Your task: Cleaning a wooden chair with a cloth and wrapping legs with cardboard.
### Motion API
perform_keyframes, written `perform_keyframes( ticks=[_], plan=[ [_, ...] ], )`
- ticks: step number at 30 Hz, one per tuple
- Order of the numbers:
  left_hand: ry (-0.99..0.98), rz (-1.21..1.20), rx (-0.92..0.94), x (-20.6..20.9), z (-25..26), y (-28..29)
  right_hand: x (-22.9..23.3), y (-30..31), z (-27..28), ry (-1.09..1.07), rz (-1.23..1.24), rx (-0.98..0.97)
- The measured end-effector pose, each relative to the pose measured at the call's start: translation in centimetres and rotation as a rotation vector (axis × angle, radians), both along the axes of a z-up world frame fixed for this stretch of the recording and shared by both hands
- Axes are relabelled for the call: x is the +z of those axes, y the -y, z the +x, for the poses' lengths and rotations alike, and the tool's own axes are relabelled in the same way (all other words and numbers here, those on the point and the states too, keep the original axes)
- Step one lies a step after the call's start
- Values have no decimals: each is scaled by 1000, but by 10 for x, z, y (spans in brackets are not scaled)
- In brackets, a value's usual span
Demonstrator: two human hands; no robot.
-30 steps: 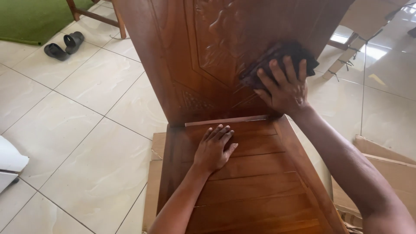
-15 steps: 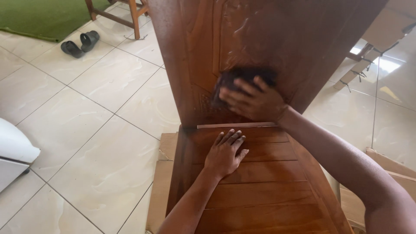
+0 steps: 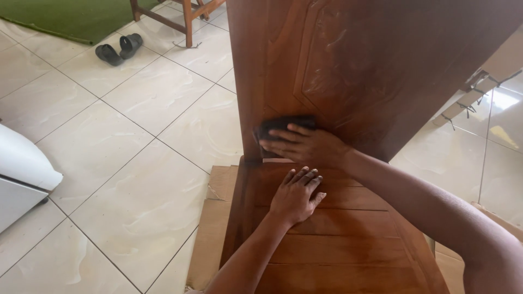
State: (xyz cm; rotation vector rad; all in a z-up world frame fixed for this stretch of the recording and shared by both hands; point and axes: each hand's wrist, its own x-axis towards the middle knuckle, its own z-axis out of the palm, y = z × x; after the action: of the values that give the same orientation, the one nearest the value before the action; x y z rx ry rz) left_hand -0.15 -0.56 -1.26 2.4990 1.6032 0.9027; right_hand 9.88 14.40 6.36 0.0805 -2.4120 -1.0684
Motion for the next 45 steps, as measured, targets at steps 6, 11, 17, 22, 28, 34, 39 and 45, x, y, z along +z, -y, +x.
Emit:
perform_keyframes(
  ticks=[6,11,17,22,28,34,39,45],
  plan=[
    [-14,-117,-31,11,-4,2,37,10,-33,-294,77,-225],
    [28,-111,18,4,-1,1,-56,-14,-49,12,13,54],
    [70,-28,-11,-1,-2,-5,-41,-18,-51,22,3,73],
    [167,-11,65,11,-7,-7,54,-15,-41,-202,133,-197],
    [144,-38,95,10,-5,-6,57,-7,14,-528,187,-471],
    [125,-5,103,4,-2,-7,3,-9,74,-471,136,-446],
    [92,-57,87,3,1,-8,12,-42,133,-541,111,-577],
    [41,-91,91,8,3,-8,53,-30,148,-800,-178,-687]
  ],
)
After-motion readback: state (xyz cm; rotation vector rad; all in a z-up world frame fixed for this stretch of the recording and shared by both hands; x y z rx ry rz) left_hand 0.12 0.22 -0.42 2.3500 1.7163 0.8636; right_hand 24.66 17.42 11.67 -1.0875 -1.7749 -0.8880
